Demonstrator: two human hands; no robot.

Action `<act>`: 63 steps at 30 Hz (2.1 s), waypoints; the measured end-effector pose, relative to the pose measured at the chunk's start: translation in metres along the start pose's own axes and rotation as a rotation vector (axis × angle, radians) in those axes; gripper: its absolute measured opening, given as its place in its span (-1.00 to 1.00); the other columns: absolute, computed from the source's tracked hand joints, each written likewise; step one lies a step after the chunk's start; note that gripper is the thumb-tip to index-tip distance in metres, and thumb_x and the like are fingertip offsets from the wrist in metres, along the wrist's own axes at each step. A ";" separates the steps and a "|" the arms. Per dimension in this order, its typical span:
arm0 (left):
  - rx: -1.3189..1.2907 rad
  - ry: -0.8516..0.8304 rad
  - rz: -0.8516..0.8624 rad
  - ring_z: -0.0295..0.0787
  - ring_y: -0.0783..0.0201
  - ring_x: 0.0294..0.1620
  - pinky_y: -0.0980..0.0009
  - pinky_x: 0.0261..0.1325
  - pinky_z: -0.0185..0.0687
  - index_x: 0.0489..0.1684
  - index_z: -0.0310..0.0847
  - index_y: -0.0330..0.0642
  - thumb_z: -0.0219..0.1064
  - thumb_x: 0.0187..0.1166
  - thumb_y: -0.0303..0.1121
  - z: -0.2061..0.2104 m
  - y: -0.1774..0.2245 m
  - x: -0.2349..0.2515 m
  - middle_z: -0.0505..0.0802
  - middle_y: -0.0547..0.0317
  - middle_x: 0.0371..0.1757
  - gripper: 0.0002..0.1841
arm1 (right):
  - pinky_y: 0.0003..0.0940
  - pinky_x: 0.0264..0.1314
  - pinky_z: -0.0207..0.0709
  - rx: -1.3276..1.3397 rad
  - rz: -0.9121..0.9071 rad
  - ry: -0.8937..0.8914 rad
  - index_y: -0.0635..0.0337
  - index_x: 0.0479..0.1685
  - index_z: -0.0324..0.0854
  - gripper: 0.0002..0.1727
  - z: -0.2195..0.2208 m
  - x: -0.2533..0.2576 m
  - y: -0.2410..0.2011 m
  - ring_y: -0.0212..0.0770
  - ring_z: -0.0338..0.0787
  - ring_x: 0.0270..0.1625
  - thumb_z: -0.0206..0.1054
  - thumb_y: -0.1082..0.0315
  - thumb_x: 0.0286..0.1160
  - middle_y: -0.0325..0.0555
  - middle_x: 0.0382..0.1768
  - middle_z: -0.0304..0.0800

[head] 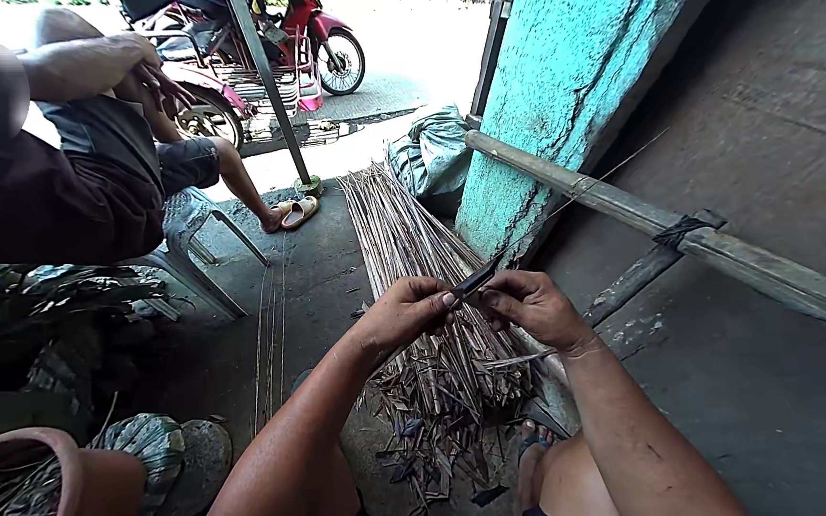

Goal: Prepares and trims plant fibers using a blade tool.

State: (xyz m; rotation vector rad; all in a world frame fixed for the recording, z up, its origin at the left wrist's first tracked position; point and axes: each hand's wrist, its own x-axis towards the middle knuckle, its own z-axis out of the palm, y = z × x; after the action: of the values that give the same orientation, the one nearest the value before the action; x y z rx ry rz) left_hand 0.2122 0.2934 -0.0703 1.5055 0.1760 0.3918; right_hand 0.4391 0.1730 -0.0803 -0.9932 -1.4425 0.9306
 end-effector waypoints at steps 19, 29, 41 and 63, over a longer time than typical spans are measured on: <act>0.139 0.088 0.107 0.53 0.58 -0.55 0.64 -0.47 0.44 -0.09 0.68 -0.27 -0.02 0.87 -0.35 0.008 -0.003 0.002 0.74 0.35 -0.44 -0.68 | -0.51 -0.47 0.74 0.195 0.063 0.039 0.30 0.14 0.69 -0.80 0.019 0.001 -0.009 -0.39 0.82 -0.46 0.30 0.42 0.69 -0.18 -0.27 0.89; 0.047 -0.090 -0.017 0.45 0.62 -0.61 0.68 -0.54 0.32 -0.05 0.73 -0.28 -0.03 0.86 -0.33 -0.005 0.003 -0.003 0.70 0.38 -0.51 -0.65 | -0.51 -0.30 0.79 0.027 -0.067 0.012 0.30 0.15 0.77 -0.77 0.005 -0.002 -0.009 -0.42 0.84 -0.35 0.32 0.45 0.66 -0.21 -0.19 0.92; 0.043 -0.021 0.032 0.51 0.60 -0.58 0.67 -0.51 0.40 -0.02 0.74 -0.26 0.03 0.86 -0.33 -0.006 0.010 -0.004 0.75 0.36 -0.47 -0.68 | -0.42 -0.33 0.82 -0.019 -0.238 0.326 0.23 0.28 0.75 -0.71 0.002 0.000 -0.014 -0.34 0.84 -0.42 0.29 0.42 0.70 -0.11 -0.25 0.92; 0.183 0.056 -0.017 0.86 0.37 -0.27 0.39 -0.09 0.84 0.09 0.69 -0.33 0.06 0.85 -0.33 0.003 0.001 -0.001 0.88 0.21 -0.21 -0.71 | -0.46 -0.44 0.77 0.198 -0.007 0.217 0.29 0.24 0.71 -0.73 0.016 0.004 -0.012 -0.34 0.81 -0.48 0.24 0.46 0.70 -0.09 -0.30 0.89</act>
State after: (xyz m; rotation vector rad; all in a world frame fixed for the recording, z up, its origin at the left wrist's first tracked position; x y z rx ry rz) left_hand 0.2127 0.2900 -0.0694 1.6724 0.2745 0.4127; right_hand 0.4216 0.1729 -0.0694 -0.9112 -1.1494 0.9121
